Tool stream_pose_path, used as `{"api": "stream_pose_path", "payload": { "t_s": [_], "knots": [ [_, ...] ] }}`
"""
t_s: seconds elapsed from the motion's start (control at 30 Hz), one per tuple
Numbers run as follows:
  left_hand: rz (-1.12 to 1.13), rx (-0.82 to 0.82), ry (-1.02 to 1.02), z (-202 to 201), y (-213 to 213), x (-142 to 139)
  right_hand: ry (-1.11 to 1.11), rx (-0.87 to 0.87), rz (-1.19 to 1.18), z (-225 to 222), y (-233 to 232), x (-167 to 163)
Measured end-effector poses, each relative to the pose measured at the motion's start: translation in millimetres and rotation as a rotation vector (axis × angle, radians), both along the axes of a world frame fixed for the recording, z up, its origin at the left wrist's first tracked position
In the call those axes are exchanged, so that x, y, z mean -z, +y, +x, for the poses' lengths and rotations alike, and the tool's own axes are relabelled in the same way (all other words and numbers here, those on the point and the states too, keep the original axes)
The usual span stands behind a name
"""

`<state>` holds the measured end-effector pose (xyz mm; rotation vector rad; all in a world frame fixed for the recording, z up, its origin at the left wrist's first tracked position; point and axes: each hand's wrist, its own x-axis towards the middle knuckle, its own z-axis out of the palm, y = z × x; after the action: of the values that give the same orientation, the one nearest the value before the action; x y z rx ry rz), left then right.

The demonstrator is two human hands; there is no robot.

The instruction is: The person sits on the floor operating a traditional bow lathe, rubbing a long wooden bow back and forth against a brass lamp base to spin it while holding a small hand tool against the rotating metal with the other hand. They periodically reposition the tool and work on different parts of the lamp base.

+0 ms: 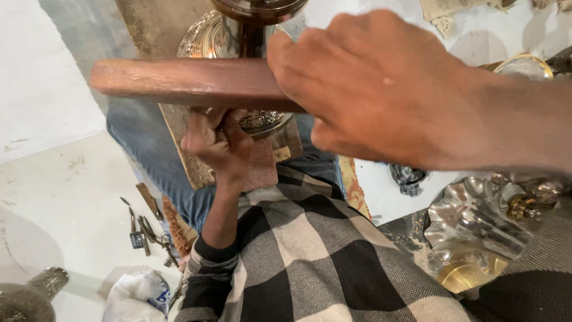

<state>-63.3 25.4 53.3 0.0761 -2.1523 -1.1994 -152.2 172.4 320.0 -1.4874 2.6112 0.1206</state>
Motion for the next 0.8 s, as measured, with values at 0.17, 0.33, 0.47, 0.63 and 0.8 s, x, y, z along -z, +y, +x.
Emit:
{"api": "stream_pose_path", "payload": {
  "t_s": [0.17,0.33,0.47,0.63,0.8],
  "knots": [
    [0.943,0.134,0.098,-0.3,-24.8,1.8,-0.356,0.241,-0.36,14.6,63.2,71.8],
    [0.899,0.041,0.018,6.6,-103.3,31.2,-0.48,0.671,-1.303,66.7,74.4,184.4],
    [0.767,-0.235,-0.285,21.4,-140.3,50.3,-0.935,1.017,-1.936,108.0,56.2,265.8],
    [0.436,-0.576,-0.352,50.0,-140.9,48.4,-1.246,1.408,-2.0,126.6,38.6,288.6],
    [0.394,-0.666,-0.262,60.8,-124.9,37.8,-1.323,1.334,-1.983,113.9,20.7,273.8]
  ]
}}
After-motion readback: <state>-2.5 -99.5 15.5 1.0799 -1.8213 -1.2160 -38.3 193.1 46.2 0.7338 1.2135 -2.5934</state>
